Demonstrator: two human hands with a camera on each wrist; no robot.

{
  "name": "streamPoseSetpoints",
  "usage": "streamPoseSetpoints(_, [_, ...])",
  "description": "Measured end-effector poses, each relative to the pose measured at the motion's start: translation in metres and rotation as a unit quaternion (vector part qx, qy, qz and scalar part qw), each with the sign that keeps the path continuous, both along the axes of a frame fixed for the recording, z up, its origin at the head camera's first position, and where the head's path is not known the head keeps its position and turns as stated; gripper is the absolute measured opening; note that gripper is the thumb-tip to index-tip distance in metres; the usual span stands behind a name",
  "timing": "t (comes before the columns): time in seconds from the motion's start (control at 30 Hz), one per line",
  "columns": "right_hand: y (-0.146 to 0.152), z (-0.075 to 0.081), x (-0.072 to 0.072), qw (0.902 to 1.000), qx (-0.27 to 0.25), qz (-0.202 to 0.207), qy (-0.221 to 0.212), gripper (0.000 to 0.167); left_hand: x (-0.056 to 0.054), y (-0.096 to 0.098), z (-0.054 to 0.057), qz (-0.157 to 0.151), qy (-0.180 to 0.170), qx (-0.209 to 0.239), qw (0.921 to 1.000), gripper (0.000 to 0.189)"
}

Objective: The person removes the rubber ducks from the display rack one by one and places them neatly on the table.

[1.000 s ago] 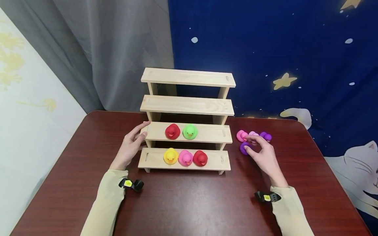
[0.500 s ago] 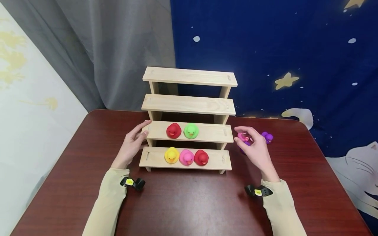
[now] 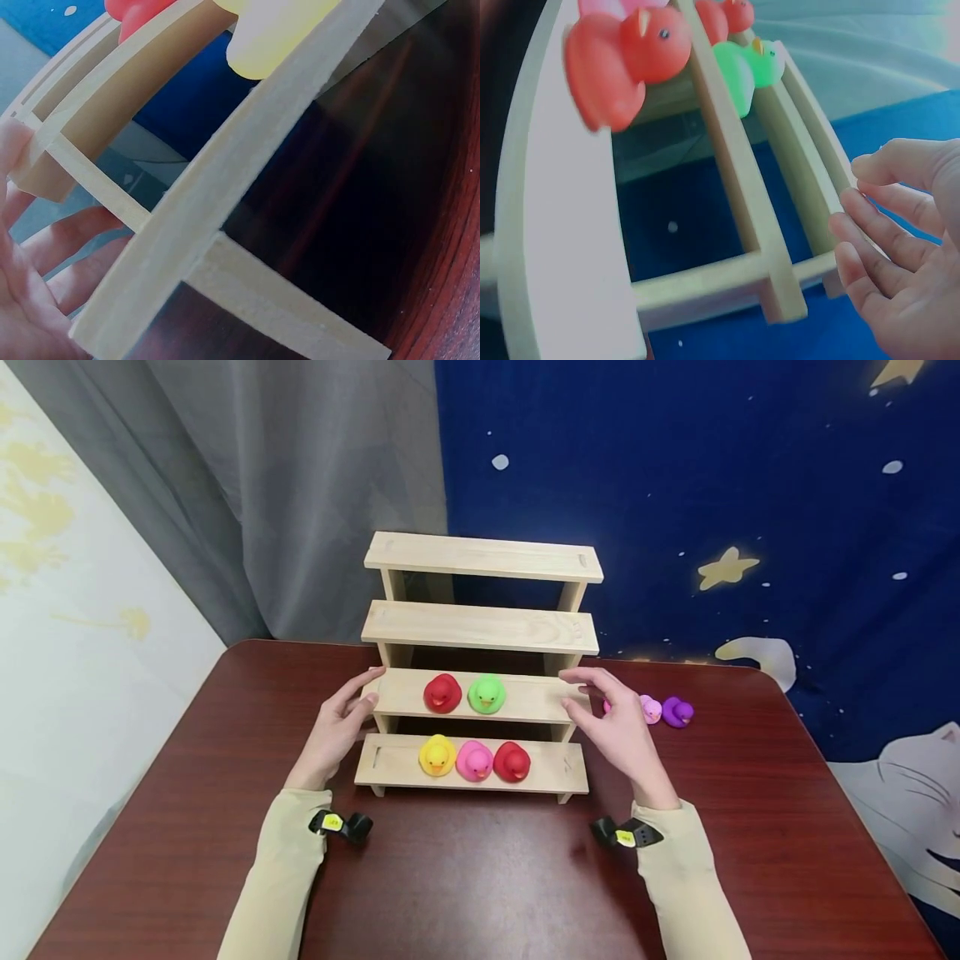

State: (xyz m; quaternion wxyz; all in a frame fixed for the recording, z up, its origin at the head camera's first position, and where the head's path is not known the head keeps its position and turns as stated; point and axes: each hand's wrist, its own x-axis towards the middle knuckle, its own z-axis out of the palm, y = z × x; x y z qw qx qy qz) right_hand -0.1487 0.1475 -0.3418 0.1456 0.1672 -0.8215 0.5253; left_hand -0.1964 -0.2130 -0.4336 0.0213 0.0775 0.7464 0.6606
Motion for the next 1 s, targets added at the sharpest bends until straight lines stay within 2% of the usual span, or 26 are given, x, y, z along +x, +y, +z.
streamPoseSetpoints(0.13, [-0.011,0.002,-0.003,0.9995,-0.014,0.023,0.015,0.030,0.000,-0.001,0.000,0.003,0.003,0.001,1.0000,0.044])
streamPoseSetpoints(0.27, [-0.021,0.002,-0.005,0.9986,-0.030,0.044,0.001,0.029,0.001,0.000,0.000,0.006,0.001,0.005,1.0000,0.043])
streamPoseSetpoints(0.43, [-0.031,0.000,-0.006,0.9974,-0.041,0.058,-0.009,0.028,0.002,0.002,0.001,0.008,-0.001,0.010,0.9999,0.043])
streamPoseSetpoints(0.77, [-0.045,0.001,-0.011,0.9950,-0.056,0.083,-0.004,0.028,0.003,0.003,0.003,0.014,0.001,0.001,0.9999,0.043])
streamPoseSetpoints(1.0, [-0.047,-0.029,-0.030,0.9950,-0.050,0.085,-0.012,0.031,0.003,0.003,0.003,0.016,-0.001,0.001,0.9999,0.043])
